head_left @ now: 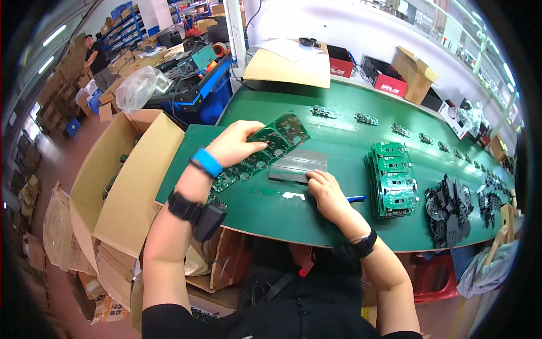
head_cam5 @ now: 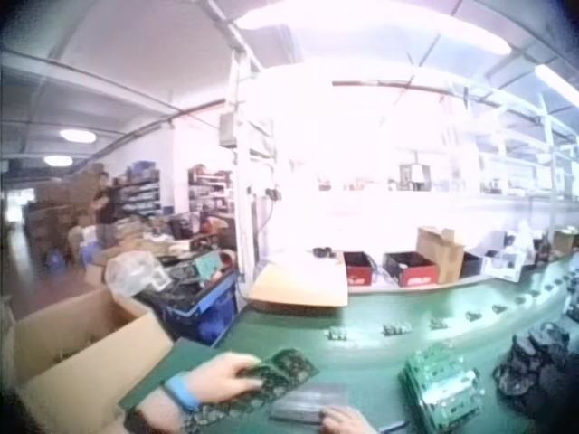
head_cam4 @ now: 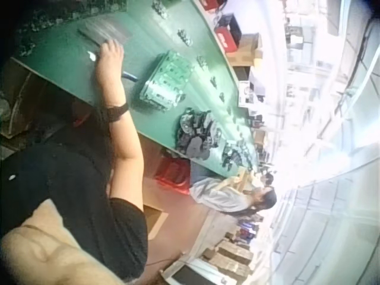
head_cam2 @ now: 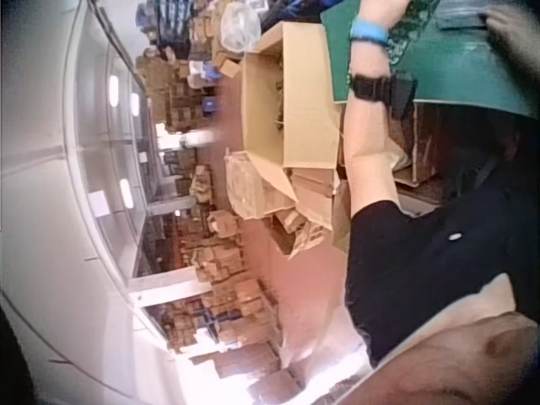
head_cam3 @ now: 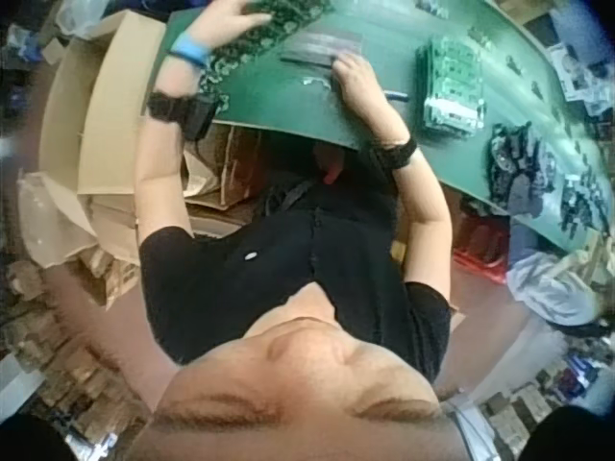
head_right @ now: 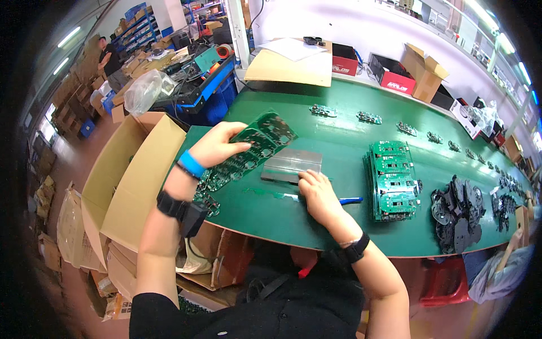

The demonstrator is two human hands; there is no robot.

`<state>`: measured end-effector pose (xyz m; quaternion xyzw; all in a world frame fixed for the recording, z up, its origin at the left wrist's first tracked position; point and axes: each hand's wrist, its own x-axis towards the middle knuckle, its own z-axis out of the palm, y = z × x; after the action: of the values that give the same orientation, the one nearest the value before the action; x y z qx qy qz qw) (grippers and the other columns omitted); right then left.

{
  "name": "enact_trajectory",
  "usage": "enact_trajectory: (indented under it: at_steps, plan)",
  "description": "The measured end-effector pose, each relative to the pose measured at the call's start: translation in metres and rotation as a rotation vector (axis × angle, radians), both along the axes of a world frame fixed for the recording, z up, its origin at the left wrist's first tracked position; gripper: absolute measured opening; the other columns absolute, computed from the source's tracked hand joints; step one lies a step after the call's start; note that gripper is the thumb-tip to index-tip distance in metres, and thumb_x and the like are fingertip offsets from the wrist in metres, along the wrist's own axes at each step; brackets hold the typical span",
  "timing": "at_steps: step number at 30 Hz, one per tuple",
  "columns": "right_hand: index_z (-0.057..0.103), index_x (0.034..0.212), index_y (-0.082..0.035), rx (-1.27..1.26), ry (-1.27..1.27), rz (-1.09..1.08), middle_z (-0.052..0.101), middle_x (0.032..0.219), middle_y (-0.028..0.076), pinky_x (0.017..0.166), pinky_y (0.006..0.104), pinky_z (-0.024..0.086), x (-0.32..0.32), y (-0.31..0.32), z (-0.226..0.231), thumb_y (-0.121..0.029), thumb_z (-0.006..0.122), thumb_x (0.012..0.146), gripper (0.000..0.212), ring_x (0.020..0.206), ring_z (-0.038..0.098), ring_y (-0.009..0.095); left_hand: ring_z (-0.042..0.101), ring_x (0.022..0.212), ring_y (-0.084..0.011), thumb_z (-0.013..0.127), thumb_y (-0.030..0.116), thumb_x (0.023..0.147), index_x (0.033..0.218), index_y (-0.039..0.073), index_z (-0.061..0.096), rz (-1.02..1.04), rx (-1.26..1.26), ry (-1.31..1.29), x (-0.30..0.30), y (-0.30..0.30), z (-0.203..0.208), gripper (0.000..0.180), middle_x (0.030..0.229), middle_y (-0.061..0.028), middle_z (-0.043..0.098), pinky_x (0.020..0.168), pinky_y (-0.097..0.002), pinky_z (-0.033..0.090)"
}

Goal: Cutting and assembling printed circuit boards on a factory line.

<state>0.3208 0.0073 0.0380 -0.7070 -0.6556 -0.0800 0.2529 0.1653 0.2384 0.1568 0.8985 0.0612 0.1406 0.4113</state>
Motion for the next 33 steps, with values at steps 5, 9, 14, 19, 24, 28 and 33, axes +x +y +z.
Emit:
enact_trajectory:
  at_steps: [5,9,14,19,24,28,33]
  plan:
    - [0.054,0.089,0.000,-0.082,0.087,0.063,0.052,0.127,0.018,0.102,0.0454,0.035,-0.008,-0.019,0.011,0.000,0.049,0.080,0.010,0.123,0.044,0.036,0.062,0.094,-0.0342,0.071,0.011,0.074,0.105,0.004,0.060,-0.025,0.458,-0.020,0.065,-0.011,-0.002,0.034,0.099,-0.0163,0.065,0.081,-0.0385,0.049]
    - [0.052,0.085,0.000,0.051,0.254,-0.030,0.056,0.092,0.017,0.078,0.0414,0.044,-0.028,-0.043,0.039,0.000,0.056,0.082,0.006,0.091,0.052,0.036,0.060,0.101,-0.0331,0.070,0.013,0.075,0.111,0.013,0.062,0.013,0.537,0.184,0.089,-0.033,-0.003,0.037,0.106,-0.0121,0.065,0.086,-0.0418,0.048]
    - [0.051,0.074,0.001,0.034,0.449,-0.138,0.050,0.070,0.016,0.058,0.0402,0.042,-0.048,-0.123,0.056,-0.004,0.060,0.082,0.012,0.065,0.051,0.035,0.061,0.100,-0.0325,0.069,0.011,0.076,0.113,0.014,0.062,0.000,0.560,0.260,0.103,-0.035,-0.010,0.038,0.106,-0.0128,0.065,0.085,-0.0414,0.048]
    - [0.046,0.058,0.002,-0.070,0.510,-0.598,0.044,0.056,0.019,0.049,0.0432,0.035,-0.040,-0.221,0.042,-0.012,0.058,0.083,0.032,0.051,0.047,0.038,0.063,0.092,-0.0347,0.067,0.011,0.078,0.113,0.015,0.061,-0.051,0.580,0.206,0.110,-0.039,-0.011,0.036,0.097,-0.0162,0.066,0.078,-0.0429,0.049]
    - [0.050,0.054,0.000,-0.362,0.138,-1.028,0.049,0.055,0.019,0.052,0.0463,0.040,-0.023,-0.332,-0.038,-0.019,0.065,0.076,0.033,0.054,0.052,0.038,0.063,0.087,-0.0352,0.065,0.012,0.079,0.111,0.017,0.061,-0.081,0.618,0.237,0.107,-0.040,-0.010,0.032,0.095,-0.0152,0.067,0.076,-0.0442,0.049]
    - [0.058,0.063,0.000,-0.347,-0.031,-1.190,0.057,0.063,0.018,0.063,0.0439,0.048,-0.034,-0.406,-0.088,-0.013,0.068,0.073,0.019,0.068,0.061,0.037,0.064,0.085,-0.0350,0.064,0.018,0.081,0.110,0.017,0.061,-0.099,0.596,0.188,0.102,-0.035,-0.018,0.029,0.094,-0.0146,0.067,0.074,-0.0448,0.050]
    - [0.064,0.066,0.006,-0.475,0.720,-1.250,0.058,0.056,0.013,0.055,0.0315,0.047,-0.030,-0.389,-0.030,0.003,0.067,0.067,0.005,0.058,0.061,0.021,0.063,0.087,-0.0366,0.063,0.036,0.083,0.111,0.017,0.059,-0.090,0.642,0.252,0.120,-0.031,-0.018,0.034,0.095,-0.0150,0.067,0.076,-0.0460,0.050]
